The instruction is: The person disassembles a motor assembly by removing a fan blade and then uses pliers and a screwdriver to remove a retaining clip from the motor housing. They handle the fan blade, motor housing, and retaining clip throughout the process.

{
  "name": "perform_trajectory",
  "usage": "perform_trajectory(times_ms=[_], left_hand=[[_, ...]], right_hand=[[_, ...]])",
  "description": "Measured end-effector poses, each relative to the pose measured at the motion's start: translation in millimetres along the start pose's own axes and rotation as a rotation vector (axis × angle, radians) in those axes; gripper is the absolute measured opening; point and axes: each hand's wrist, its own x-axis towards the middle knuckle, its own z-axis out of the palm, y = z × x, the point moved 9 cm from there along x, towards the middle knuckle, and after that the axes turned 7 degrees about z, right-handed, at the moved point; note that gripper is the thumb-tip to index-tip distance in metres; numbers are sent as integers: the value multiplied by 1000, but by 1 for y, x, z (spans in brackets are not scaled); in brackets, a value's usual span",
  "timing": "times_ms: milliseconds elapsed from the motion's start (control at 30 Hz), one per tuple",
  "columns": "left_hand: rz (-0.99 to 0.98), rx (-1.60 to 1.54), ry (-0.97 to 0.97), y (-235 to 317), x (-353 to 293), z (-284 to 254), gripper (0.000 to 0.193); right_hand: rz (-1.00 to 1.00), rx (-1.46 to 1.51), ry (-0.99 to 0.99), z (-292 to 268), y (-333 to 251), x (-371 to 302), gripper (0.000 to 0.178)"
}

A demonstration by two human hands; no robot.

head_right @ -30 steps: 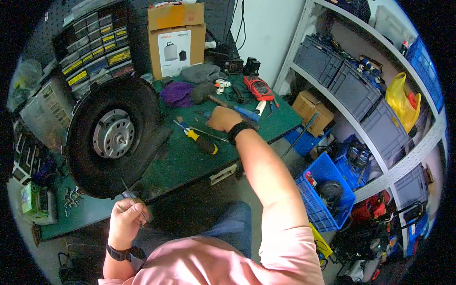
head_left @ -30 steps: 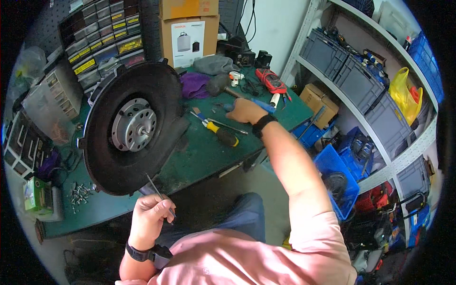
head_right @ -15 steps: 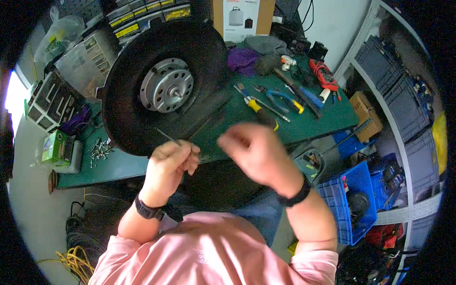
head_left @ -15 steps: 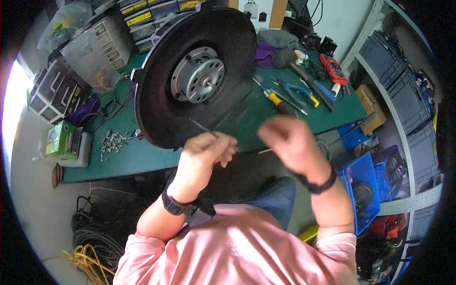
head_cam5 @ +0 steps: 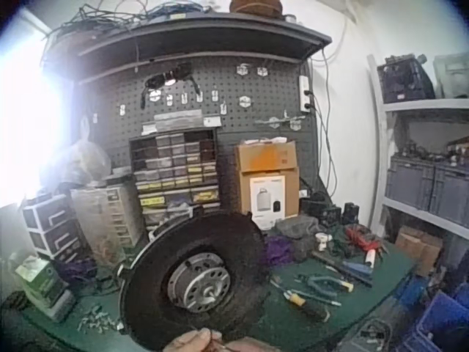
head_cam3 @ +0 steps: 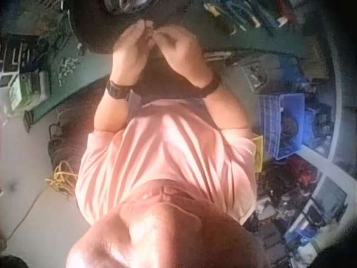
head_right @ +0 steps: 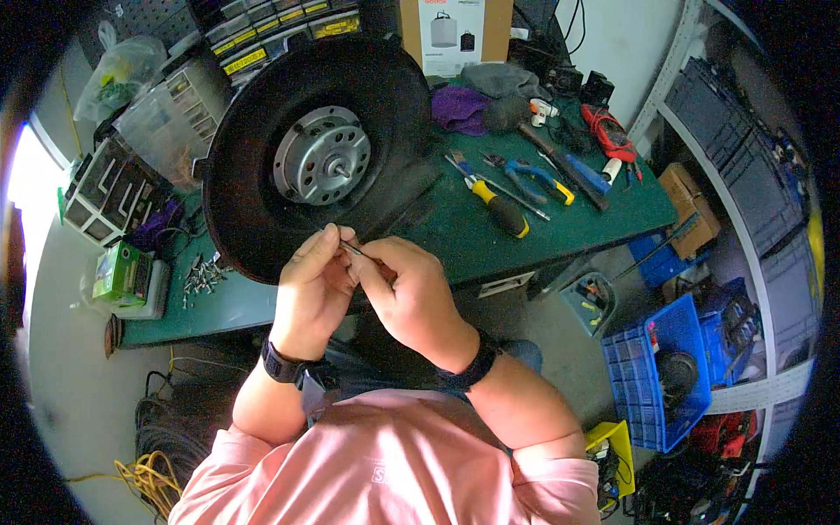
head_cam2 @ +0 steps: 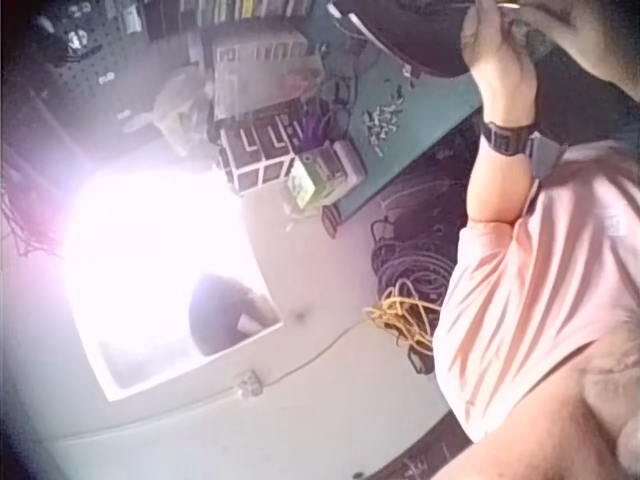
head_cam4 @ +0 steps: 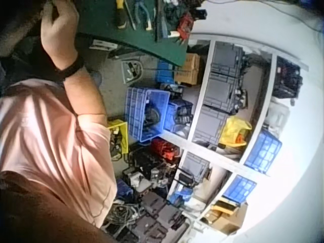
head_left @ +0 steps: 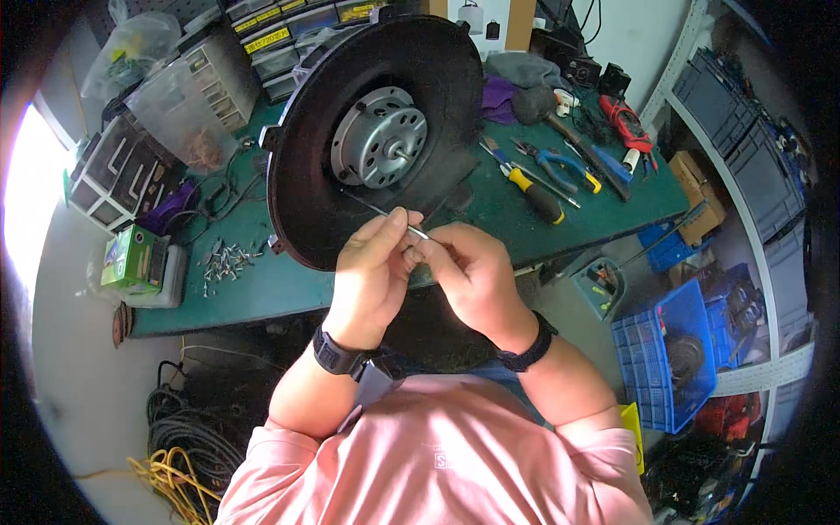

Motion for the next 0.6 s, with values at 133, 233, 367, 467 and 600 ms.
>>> perform_trajectory(times_ms=[133,233,367,467,600], left_hand=[[18,-6,26,4,2,5,24],[23,3,57,5,5,2,25],[2,-18,6,7,7,3,24],[-3,-7,52,6,10,-5,24],[-30,-12,54,7,10,-4,23]], right_hand=[[308,278,-110,14,11,1,16],[357,394,-125,20,12,3,18],[366,448,-119,23,9,2,18],[361,456,-116,23,8,1,18],[355,447,-120,25,8,2,18]])
